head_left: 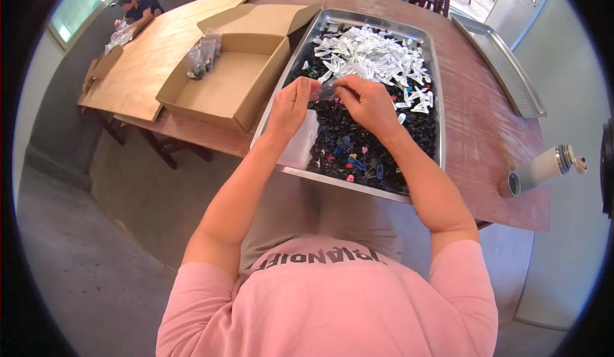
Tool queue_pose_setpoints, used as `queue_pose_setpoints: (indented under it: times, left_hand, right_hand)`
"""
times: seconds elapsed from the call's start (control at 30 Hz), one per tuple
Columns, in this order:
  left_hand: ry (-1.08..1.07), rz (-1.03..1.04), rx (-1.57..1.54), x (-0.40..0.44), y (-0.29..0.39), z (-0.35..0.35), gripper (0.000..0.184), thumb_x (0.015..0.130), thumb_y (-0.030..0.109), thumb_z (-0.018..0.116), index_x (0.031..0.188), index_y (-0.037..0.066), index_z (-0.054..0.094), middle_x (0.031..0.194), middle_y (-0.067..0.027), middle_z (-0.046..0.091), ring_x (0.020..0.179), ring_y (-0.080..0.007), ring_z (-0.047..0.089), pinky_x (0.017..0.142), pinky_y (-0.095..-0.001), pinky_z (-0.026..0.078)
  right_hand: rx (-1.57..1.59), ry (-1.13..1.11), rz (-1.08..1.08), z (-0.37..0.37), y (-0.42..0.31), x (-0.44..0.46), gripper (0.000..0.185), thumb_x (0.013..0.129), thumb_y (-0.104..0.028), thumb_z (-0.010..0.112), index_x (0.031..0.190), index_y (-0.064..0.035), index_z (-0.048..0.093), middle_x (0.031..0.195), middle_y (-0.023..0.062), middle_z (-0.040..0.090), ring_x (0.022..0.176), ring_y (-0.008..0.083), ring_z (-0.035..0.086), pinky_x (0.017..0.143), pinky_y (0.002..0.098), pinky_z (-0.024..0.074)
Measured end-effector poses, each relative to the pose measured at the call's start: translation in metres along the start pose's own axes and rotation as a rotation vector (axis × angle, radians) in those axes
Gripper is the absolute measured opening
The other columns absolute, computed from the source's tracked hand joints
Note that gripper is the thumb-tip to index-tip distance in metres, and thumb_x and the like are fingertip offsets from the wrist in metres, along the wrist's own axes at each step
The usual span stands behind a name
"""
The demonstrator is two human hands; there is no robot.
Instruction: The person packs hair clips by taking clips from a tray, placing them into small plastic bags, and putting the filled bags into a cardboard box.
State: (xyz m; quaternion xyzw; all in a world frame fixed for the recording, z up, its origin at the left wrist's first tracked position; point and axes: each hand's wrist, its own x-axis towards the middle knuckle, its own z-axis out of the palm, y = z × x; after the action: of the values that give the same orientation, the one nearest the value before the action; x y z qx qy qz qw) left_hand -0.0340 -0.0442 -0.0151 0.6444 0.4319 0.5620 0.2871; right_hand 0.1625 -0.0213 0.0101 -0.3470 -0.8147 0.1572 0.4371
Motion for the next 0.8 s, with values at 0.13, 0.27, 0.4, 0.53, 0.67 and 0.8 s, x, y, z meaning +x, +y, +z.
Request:
queue_pose_setpoints:
  times: [0.13,0.27,0.4,0.53,0.67,0.8]
  left_hand:
    - [-0.009,-0.007,0.078,-0.0002,-0.0005,-0.0017,0.057,0.107,0.047,0.036,0.108,0.0,0.068,0.093,-0.0076,0.071,0.088,-0.0157,0.068,0.076,-0.0301,0.054]
    - [-0.012,-0.029,0.087,0.0006,-0.004,-0.0022,0.057,0.107,0.047,0.035,0.109,0.0,0.068,0.094,-0.0066,0.071,0.088,-0.0156,0.068,0.074,-0.0295,0.053]
    - [-0.022,-0.037,0.109,0.0006,-0.0065,-0.003,0.056,0.107,0.046,0.035,0.109,0.001,0.068,0.094,-0.0065,0.071,0.088,-0.0151,0.068,0.074,-0.0296,0.053]
    - [0.01,-0.024,0.1,0.0011,-0.0002,-0.0007,0.05,0.107,0.039,0.038,0.105,-0.002,0.067,0.089,-0.0093,0.071,0.085,-0.0168,0.068,0.075,-0.0309,0.054]
    - [-0.015,-0.042,0.139,0.001,-0.0019,-0.0036,0.055,0.107,0.045,0.035,0.11,0.002,0.068,0.093,-0.0063,0.071,0.087,-0.0145,0.067,0.075,-0.0304,0.054]
    - [-0.003,-0.051,0.132,0.0009,-0.0025,-0.0032,0.054,0.108,0.044,0.035,0.108,0.001,0.069,0.092,-0.0071,0.072,0.085,-0.0157,0.068,0.073,-0.0304,0.054]
  right_hand:
    - [0.008,0.026,0.001,-0.0023,0.0011,0.0006,0.015,0.088,-0.01,0.067,0.1,-0.0032,0.07,0.081,0.0149,0.07,0.068,0.025,0.069,0.064,0.0322,0.0522]
    - [-0.005,0.009,0.015,-0.0018,0.0011,0.0004,0.014,0.088,-0.011,0.066,0.1,-0.0032,0.07,0.08,0.0151,0.07,0.067,0.0249,0.069,0.064,0.032,0.0522]
    - [0.047,0.017,0.001,0.001,0.0004,-0.0001,0.014,0.087,-0.018,0.065,0.096,-0.0079,0.07,0.082,0.0166,0.07,0.074,0.0364,0.068,0.064,0.0418,0.0536]
    - [0.018,-0.007,-0.006,-0.0015,-0.0016,0.0003,0.015,0.089,-0.011,0.066,0.1,-0.0022,0.069,0.081,0.0145,0.071,0.069,0.0246,0.07,0.064,0.0319,0.0529]
    - [0.018,-0.011,0.008,-0.0021,-0.0006,0.0006,0.015,0.089,-0.01,0.066,0.101,-0.002,0.069,0.082,0.0145,0.071,0.07,0.0242,0.071,0.065,0.0318,0.0534]
    - [0.018,-0.013,-0.005,-0.0008,0.0007,0.0006,0.016,0.088,-0.009,0.065,0.102,-0.0015,0.07,0.082,0.0143,0.071,0.07,0.0227,0.071,0.065,0.031,0.0534]
